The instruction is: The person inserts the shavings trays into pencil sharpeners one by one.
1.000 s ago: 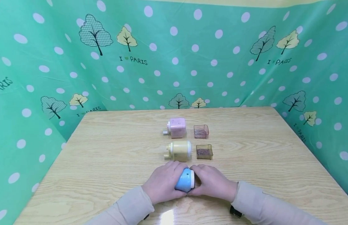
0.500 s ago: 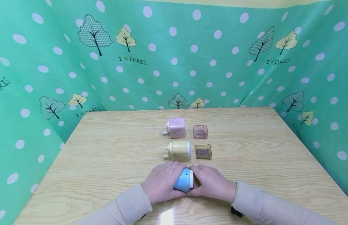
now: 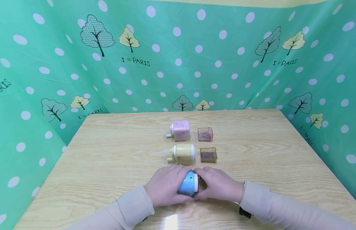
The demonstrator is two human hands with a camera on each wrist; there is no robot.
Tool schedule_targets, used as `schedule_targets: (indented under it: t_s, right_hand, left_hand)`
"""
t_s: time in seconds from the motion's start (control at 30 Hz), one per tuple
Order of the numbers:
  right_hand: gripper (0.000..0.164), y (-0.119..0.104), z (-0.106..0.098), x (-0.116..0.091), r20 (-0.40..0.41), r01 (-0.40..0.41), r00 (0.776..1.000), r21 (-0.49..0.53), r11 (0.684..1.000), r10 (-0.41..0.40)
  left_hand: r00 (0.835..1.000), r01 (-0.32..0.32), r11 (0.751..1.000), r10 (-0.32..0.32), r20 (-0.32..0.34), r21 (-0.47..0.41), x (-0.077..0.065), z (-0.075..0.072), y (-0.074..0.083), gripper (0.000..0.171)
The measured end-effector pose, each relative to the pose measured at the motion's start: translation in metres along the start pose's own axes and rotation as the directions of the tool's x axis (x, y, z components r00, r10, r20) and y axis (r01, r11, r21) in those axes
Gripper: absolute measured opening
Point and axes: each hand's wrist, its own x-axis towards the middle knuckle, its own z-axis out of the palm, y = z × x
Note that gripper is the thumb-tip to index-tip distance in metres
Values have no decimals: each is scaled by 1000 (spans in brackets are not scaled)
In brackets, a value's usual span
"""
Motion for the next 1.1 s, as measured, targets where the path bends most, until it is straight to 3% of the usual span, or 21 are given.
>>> schedule_targets:
  t_s: [0.2,0.53,0.67,0.93,1.1]
  right_hand:
    - [67,2,-8,1,30,2,1000,36,999,-3]
    - [64,3,-24,2,45,-18,999,-5,1000,18]
    - [63,6,-30,4,50,-31,998,-23,999,32]
    - [60,12,-41,9,31,-55,998,-16,998,56]
    - [58,14,-50,13,14,-67,998,-26,997,68]
  left_hand:
    - [1000,-15,1000,15,-3,-14,2,-2,-1,74]
    - [999,-38,999,38,2,-1,8,-13,-1,77]
    - [999,-28,999,26,45,43,15,-25,-2,83]
    - [998,-54,992,51,29,113,31,-38,-11,78]
    - [998,-53,988,46,54,143,40,-48,-15,77]
